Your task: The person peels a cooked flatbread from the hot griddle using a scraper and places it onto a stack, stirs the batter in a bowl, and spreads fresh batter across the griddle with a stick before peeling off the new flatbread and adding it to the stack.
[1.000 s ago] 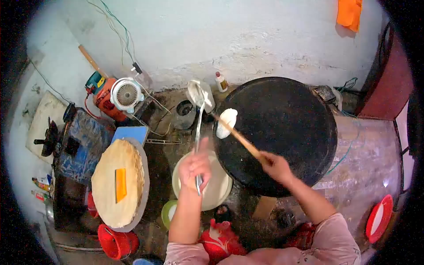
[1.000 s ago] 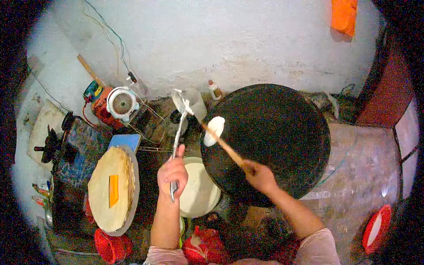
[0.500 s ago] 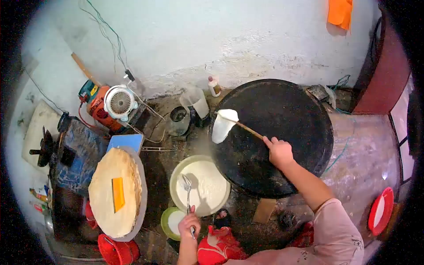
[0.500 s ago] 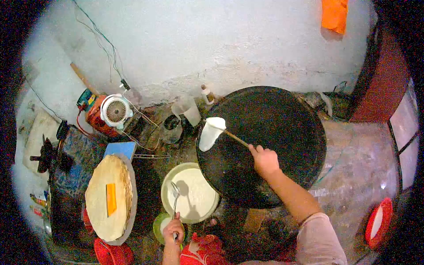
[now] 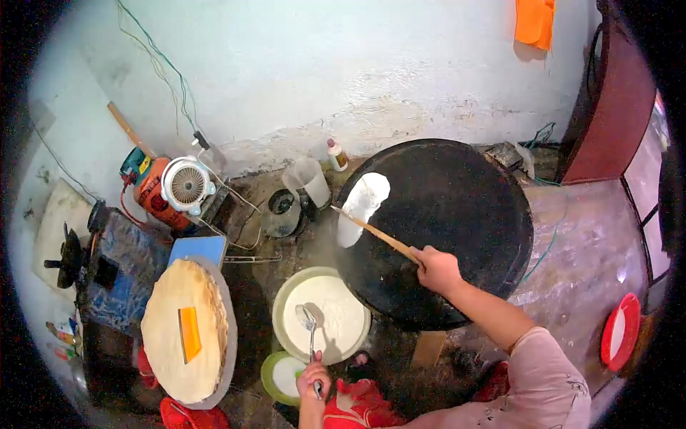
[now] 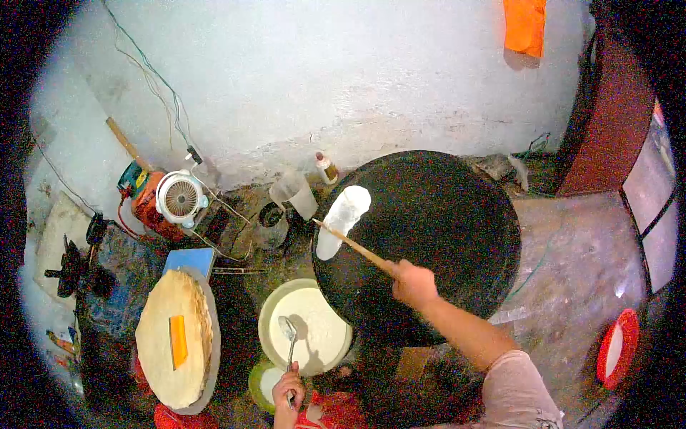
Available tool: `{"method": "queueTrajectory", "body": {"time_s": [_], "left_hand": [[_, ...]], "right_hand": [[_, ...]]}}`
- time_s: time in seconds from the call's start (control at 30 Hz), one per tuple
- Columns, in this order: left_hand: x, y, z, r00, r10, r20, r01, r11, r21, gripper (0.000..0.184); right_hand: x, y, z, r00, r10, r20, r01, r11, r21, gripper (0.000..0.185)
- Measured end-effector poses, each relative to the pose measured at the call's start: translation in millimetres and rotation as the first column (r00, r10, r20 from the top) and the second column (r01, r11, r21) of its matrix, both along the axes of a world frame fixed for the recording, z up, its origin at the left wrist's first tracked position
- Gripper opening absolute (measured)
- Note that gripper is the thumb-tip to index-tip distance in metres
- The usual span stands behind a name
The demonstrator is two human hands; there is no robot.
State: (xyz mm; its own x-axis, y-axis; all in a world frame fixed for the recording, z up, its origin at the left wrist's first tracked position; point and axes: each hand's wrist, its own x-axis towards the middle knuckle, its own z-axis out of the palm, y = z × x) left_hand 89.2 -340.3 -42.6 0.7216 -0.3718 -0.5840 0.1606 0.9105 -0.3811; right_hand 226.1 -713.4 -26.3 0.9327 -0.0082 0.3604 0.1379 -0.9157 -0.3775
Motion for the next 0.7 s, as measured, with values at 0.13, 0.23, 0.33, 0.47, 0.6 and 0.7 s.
{"method": "queueTrajectory", "body": {"time_s": [0.13,0.23,0.33,0.47,0.6,0.7], "left_hand": [[-10.2,6.6,-13.6,0.997,-0.061,0.043,0.046,0.953,0.298,0.032],[-9.6,16.8,-27.3,0.977,-0.182,0.108,0.084,0.804,0.589,0.032],[-1.5,3.0,-2.6,1.000,-0.028,0.000,0.028,0.997,0.066,0.032],[-1.7,1.2,3.6,0.992,-0.125,0.022,0.112,0.945,0.306,0.030],[1.4,13.1,-15.7,0.998,-0.063,0.003,0.063,0.998,0.000,0.029],[2.2,12.2,-15.0,0.997,-0.076,-0.002,0.076,0.991,0.113,0.031]], "right_hand": [[29.7,-28.5,19.8,0.965,-0.245,-0.098,0.241,0.969,-0.043,0.036],[23.8,-4.9,7.3,0.973,-0.205,-0.107,0.228,0.929,0.291,0.037],[19.0,20.7,26.3,0.982,-0.074,-0.176,0.069,0.997,-0.033,0.043],[55.5,-25.3,31.6,0.931,-0.282,-0.230,0.264,0.959,-0.106,0.045],[11.0,-0.6,17.2,0.984,-0.176,-0.039,0.181,0.957,0.225,0.033],[21.6,-24.0,20.1,0.938,-0.267,-0.220,0.232,0.957,-0.173,0.047]]}}
